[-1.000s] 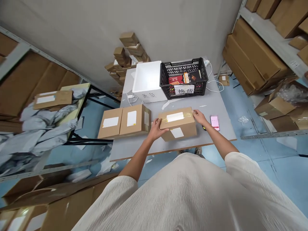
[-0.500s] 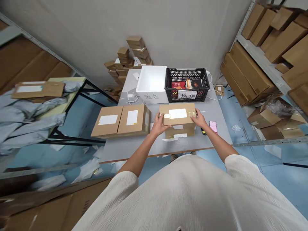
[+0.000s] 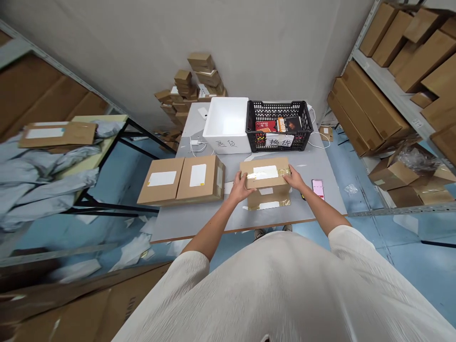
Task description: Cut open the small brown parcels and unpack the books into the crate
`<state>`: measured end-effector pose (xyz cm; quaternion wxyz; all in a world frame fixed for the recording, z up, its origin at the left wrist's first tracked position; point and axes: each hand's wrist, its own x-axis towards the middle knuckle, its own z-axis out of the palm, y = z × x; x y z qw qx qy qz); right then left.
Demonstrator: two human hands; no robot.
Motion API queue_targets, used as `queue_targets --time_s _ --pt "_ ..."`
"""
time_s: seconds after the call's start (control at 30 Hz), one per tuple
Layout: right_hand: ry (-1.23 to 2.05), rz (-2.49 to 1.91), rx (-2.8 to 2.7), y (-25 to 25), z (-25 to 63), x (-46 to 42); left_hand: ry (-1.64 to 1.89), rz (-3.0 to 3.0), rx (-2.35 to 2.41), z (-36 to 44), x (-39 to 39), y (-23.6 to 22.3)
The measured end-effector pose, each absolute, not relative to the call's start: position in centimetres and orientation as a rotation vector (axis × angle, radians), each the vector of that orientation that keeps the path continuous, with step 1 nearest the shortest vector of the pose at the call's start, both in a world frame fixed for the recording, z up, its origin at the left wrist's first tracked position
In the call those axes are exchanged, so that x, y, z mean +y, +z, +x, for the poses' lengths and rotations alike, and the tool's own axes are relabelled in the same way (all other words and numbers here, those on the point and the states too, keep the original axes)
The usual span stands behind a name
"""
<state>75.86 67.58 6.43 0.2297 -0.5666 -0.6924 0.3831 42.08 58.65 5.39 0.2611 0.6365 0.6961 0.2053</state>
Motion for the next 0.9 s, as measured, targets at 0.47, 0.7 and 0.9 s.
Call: queue_targets --time_s 0.47,0.7,0.9 --pt "0.770 -1.521 -2.215 6.5 75.5 69.6 0.525 1.792 1.935 42.1 59.2 8.1" --pt "1.134 -1.575 -2.070 9.0 76.5 72.6 0.881 1.590 1.823 41.6 59.0 9.7" --pt "1.167 -1.462 -2.204 9.1 77.0 73.5 0.771 1.605 1.736 40.8 57.6 10.0"
